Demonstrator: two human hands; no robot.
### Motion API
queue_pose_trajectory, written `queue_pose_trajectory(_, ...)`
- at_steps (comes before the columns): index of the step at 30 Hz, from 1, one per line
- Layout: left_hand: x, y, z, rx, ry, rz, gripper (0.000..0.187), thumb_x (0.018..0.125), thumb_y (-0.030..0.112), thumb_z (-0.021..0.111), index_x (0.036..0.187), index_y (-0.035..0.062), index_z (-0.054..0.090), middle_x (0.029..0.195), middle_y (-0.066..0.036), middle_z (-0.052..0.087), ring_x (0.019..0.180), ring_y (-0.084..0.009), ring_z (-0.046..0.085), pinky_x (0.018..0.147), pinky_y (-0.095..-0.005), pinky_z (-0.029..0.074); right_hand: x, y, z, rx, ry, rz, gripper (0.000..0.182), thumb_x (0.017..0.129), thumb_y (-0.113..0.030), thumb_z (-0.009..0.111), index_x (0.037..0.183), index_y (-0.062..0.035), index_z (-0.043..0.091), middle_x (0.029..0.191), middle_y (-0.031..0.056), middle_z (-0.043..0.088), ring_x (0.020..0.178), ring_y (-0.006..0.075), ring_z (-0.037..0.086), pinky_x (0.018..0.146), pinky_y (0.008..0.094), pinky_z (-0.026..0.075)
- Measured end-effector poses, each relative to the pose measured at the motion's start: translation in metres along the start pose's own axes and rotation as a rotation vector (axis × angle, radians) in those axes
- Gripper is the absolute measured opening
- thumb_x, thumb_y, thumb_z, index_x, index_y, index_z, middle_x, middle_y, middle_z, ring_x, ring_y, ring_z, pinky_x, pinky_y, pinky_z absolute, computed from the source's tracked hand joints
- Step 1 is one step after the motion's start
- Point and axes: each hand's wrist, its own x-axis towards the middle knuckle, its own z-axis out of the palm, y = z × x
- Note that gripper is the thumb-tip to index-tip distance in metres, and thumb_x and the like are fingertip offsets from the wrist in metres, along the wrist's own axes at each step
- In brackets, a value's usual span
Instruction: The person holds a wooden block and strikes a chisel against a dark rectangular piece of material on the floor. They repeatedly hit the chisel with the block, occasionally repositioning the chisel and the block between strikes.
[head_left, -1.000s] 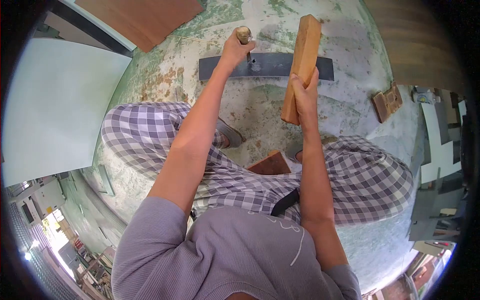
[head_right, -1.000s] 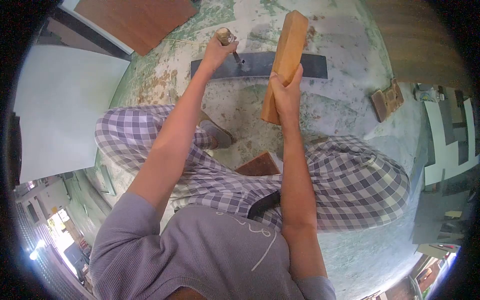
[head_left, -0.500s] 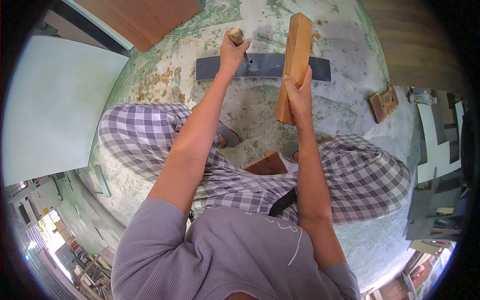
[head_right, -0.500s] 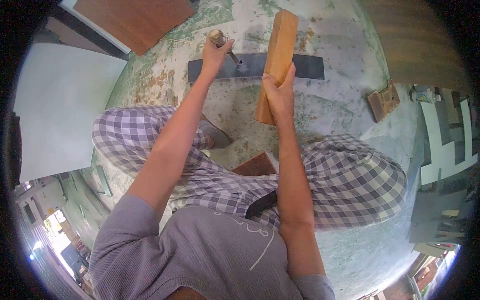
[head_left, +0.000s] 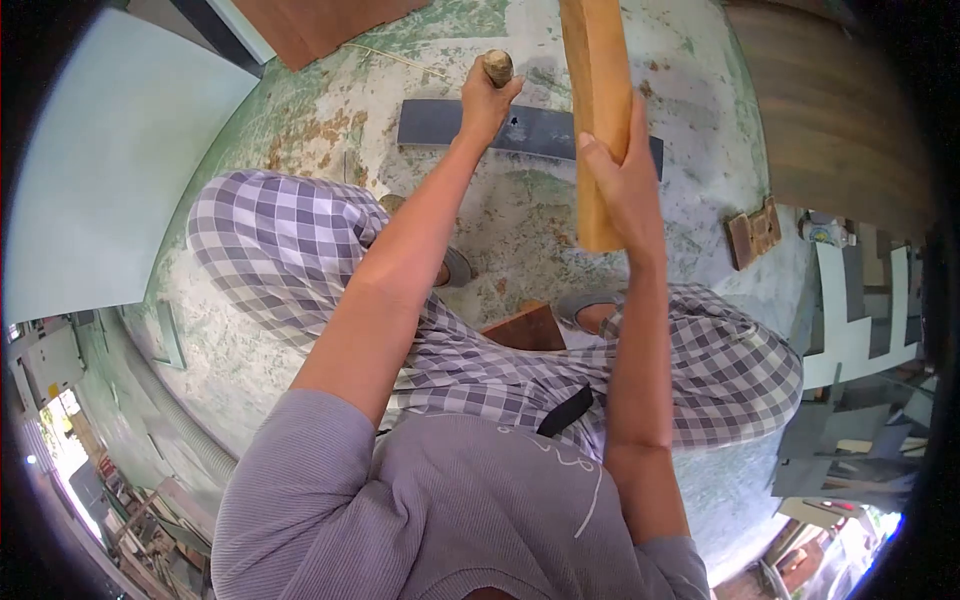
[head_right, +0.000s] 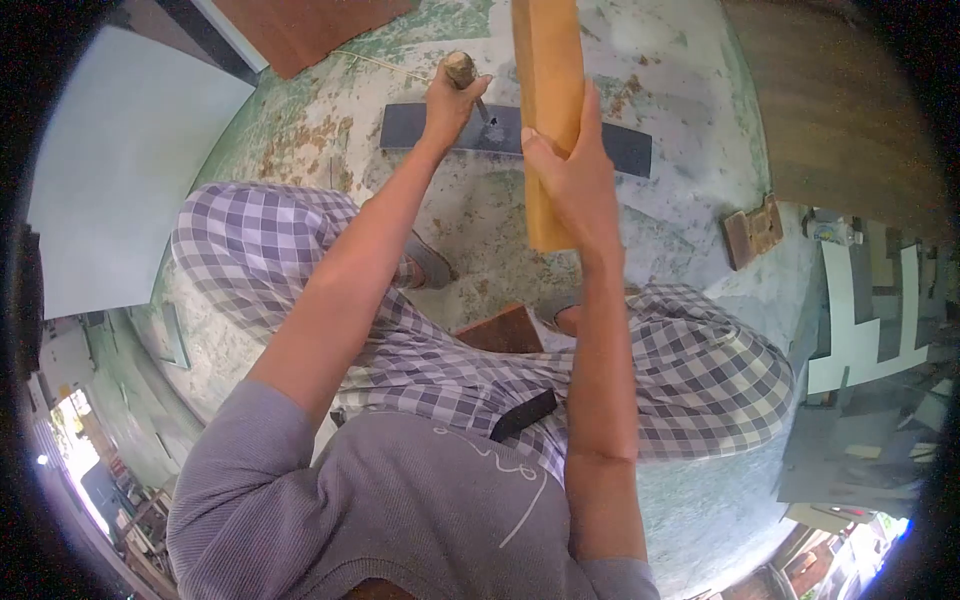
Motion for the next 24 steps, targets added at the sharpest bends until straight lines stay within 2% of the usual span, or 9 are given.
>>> queue_pose_trajectory(3,-0.001,-0.001,-0.002,-0.001,-0.01,-0.049,0.04,0.076,0.023,0.076,0.104,0.0022,0.055,0.087,-0.009,0.066,0.077,-0.0159,0.061,0.068,-0.0311,0.049,0.016,-0.039,-0.011,-0.206,-0.051,-0.158,0.081,0.076,-0.031,0.065,0.145,-0.0188,0.025,0.119,0.0211,0.059,0.103,0.0378,0.061,0.088,0.0412,0.047)
queue_pose_trajectory(5,-0.003,-0.001,-0.001,0.023,0.003,-0.135,0.036,0.075,0.014,0.076,0.102,0.002,0.055,0.085,-0.012,0.065,0.075,-0.02,0.062,0.07,-0.0327,0.049,0.024,-0.045,-0.009,-0.298,-0.099,-0.2,0.08,0.075,-0.032,0.065,0.144,-0.021,0.025,0.115,0.021,0.06,0.1,0.0391,0.061,0.086,0.0428,0.048)
queue_pose_trajectory(7,-0.002,-0.008,0.001,-0.012,0.018,-0.09,0.035,0.076,0.014,0.075,0.102,0.0021,0.056,0.084,-0.013,0.065,0.075,-0.0211,0.062,0.07,-0.0333,0.049,0.033,-0.045,-0.007,-0.389,-0.141,-0.24,0.079,0.074,-0.032,0.064,0.143,-0.0231,0.026,0.111,0.021,0.062,0.098,0.0404,0.061,0.084,0.0444,0.049)
queue_pose_trajectory(9,-0.004,-0.02,0.005,-0.04,0.03,-0.041,0.034,0.076,0.014,0.075,0.102,0.0022,0.056,0.084,-0.014,0.066,0.075,-0.0222,0.063,0.07,-0.0339,0.049,0.04,-0.036,-0.004,-0.802,-0.467,-0.104,0.079,0.076,-0.032,0.063,0.145,-0.0219,0.027,0.105,0.0231,0.063,0.094,0.0394,0.062,0.083,0.0429,0.048)
queue_pose_trajectory(12,0.005,-0.015,0.005,0.015,0.076,0.164,0.032,0.076,0.014,0.073,0.1,0.0011,0.056,0.085,-0.016,0.066,0.077,-0.0266,0.064,0.07,-0.0357,0.049,0.048,-0.047,-0.005,-0.825,-0.487,-0.154,0.08,0.074,-0.032,0.064,0.145,-0.023,0.028,0.105,0.0241,0.062,0.092,0.0388,0.062,0.081,0.0436,0.048)
queue_pose_trajectory(15,-0.004,-0.009,0.002,-0.035,0.02,-0.128,0.033,0.075,0.014,0.072,0.1,0.0004,0.056,0.088,-0.018,0.066,0.083,-0.031,0.066,0.072,-0.0373,0.05,0.047,-0.077,-0.006,-0.649,-0.375,-0.305,0.08,0.073,-0.033,0.065,0.144,-0.0238,0.028,0.102,0.0236,0.063,0.092,0.0384,0.062,0.079,0.0431,0.048)
queue_pose_trajectory(19,0.002,-0.014,0.0,-0.02,0.08,-0.091,0.032,0.075,0.014,0.072,0.1,0.0015,0.056,0.087,-0.018,0.066,0.082,-0.0307,0.065,0.072,-0.0376,0.049,0.049,-0.078,0.004,-0.532,-0.309,-0.419,0.082,0.072,-0.033,0.065,0.145,-0.0231,0.027,0.103,0.0229,0.063,0.091,0.0381,0.062,0.079,0.043,0.048)
queue_pose_trajectory(21,0.003,-0.024,0.0,-0.12,0.064,-0.102,0.034,0.074,0.016,0.074,0.1,0.0015,0.057,0.086,-0.017,0.066,0.081,-0.0313,0.065,0.071,-0.0383,0.049,0.059,-0.053,0.01,-0.818,-0.525,-0.157,0.082,0.073,-0.034,0.064,0.145,-0.0236,0.026,0.107,0.0226,0.062,0.091,0.0389,0.062,0.079,0.0436,0.048)
queue_pose_trajectory(24,0.005,-0.03,0.008,-0.185,0.126,0.008,0.037,0.074,0.018,0.075,0.102,0.002,0.057,0.086,-0.017,0.067,0.08,-0.0319,0.065,0.071,-0.0381,0.049,0.063,-0.056,0.01,-0.839,-0.514,-0.07,0.08,0.075,-0.035,0.061,0.145,-0.0239,0.025,0.105,0.0222,0.063,0.091,0.0398,0.062,0.08,0.0435,0.048)
